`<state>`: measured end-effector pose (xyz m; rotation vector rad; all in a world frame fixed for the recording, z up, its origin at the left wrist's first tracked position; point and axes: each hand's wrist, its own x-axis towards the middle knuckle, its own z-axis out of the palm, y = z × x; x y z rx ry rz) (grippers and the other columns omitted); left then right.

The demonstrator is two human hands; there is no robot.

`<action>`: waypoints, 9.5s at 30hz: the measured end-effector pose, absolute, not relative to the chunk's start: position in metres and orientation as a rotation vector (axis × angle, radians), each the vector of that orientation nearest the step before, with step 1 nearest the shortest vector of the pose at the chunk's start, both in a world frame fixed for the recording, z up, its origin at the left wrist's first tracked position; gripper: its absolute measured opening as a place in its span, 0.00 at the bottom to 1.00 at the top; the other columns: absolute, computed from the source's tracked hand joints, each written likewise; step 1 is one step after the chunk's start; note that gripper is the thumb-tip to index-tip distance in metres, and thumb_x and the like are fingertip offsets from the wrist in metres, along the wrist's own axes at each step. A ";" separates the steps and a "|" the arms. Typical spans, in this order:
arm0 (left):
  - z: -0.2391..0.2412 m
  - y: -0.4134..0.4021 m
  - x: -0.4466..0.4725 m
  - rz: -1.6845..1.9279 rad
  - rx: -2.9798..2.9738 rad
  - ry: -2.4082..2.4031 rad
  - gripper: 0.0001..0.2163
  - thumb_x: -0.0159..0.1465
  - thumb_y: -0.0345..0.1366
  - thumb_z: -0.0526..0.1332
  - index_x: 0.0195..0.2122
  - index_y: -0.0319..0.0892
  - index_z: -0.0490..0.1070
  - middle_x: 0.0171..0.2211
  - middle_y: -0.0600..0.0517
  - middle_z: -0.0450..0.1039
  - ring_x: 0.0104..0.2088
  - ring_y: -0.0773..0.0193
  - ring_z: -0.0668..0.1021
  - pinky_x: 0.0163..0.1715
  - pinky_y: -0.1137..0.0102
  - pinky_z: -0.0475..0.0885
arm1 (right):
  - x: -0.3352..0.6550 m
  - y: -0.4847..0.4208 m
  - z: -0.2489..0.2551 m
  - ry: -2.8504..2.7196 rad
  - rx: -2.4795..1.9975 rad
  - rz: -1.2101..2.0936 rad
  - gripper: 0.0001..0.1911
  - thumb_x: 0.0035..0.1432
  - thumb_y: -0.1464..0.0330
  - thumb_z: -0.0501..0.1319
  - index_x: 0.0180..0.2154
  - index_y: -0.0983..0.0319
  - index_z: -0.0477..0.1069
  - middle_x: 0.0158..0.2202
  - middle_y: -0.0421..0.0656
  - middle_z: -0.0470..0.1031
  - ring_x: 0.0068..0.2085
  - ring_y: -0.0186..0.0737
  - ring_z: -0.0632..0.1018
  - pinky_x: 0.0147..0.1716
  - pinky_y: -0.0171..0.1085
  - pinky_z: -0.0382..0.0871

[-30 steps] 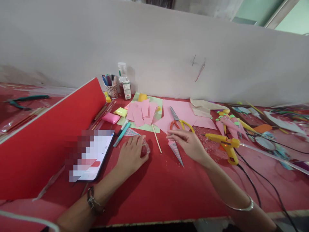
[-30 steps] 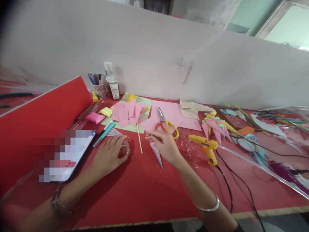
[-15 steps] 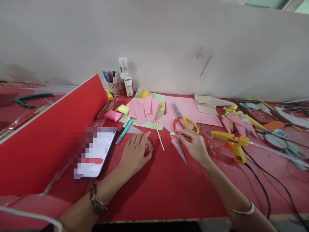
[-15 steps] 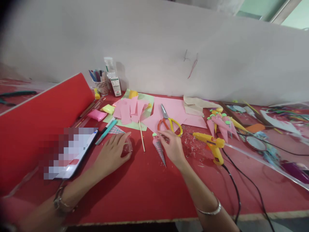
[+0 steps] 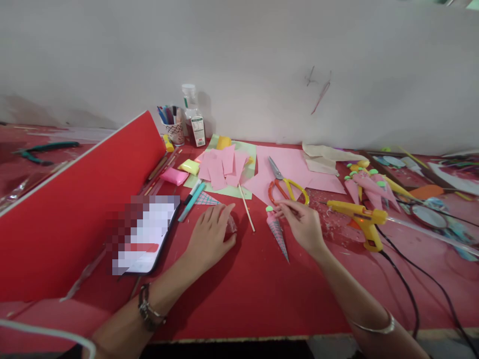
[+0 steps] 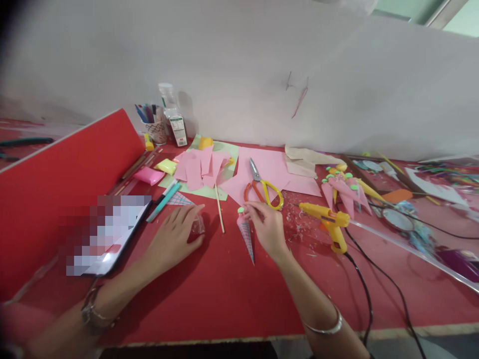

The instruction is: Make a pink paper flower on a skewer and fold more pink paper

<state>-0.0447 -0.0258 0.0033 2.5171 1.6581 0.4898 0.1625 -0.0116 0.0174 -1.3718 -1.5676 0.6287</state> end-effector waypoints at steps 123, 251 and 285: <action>0.009 -0.043 -0.022 0.810 2.356 1.388 0.17 0.57 0.49 0.54 0.39 0.40 0.64 0.41 0.47 0.64 0.43 0.55 0.65 0.44 0.57 0.61 | 0.129 -0.026 0.014 -1.584 -1.077 0.929 0.05 0.53 0.69 0.55 0.29 0.60 0.69 0.29 0.40 0.68 0.33 0.32 0.70 0.33 0.33 0.64; -0.002 -0.046 -0.015 0.960 1.719 0.962 0.11 0.60 0.37 0.50 0.42 0.40 0.54 0.40 0.46 0.64 0.42 0.61 0.70 0.41 0.65 0.67 | 0.121 -0.040 0.008 -1.666 -0.957 1.119 0.16 0.47 0.69 0.60 0.40 0.59 0.61 0.37 0.42 0.64 0.39 0.34 0.70 0.39 0.37 0.68; 0.008 -0.014 -0.056 0.511 2.783 1.497 0.10 0.55 0.43 0.59 0.30 0.42 0.67 0.29 0.51 0.73 0.30 0.60 0.74 0.30 0.68 0.65 | 0.144 -0.026 0.011 -1.907 -1.427 0.269 0.11 0.50 0.67 0.57 0.37 0.61 0.62 0.32 0.43 0.67 0.31 0.37 0.70 0.29 0.37 0.65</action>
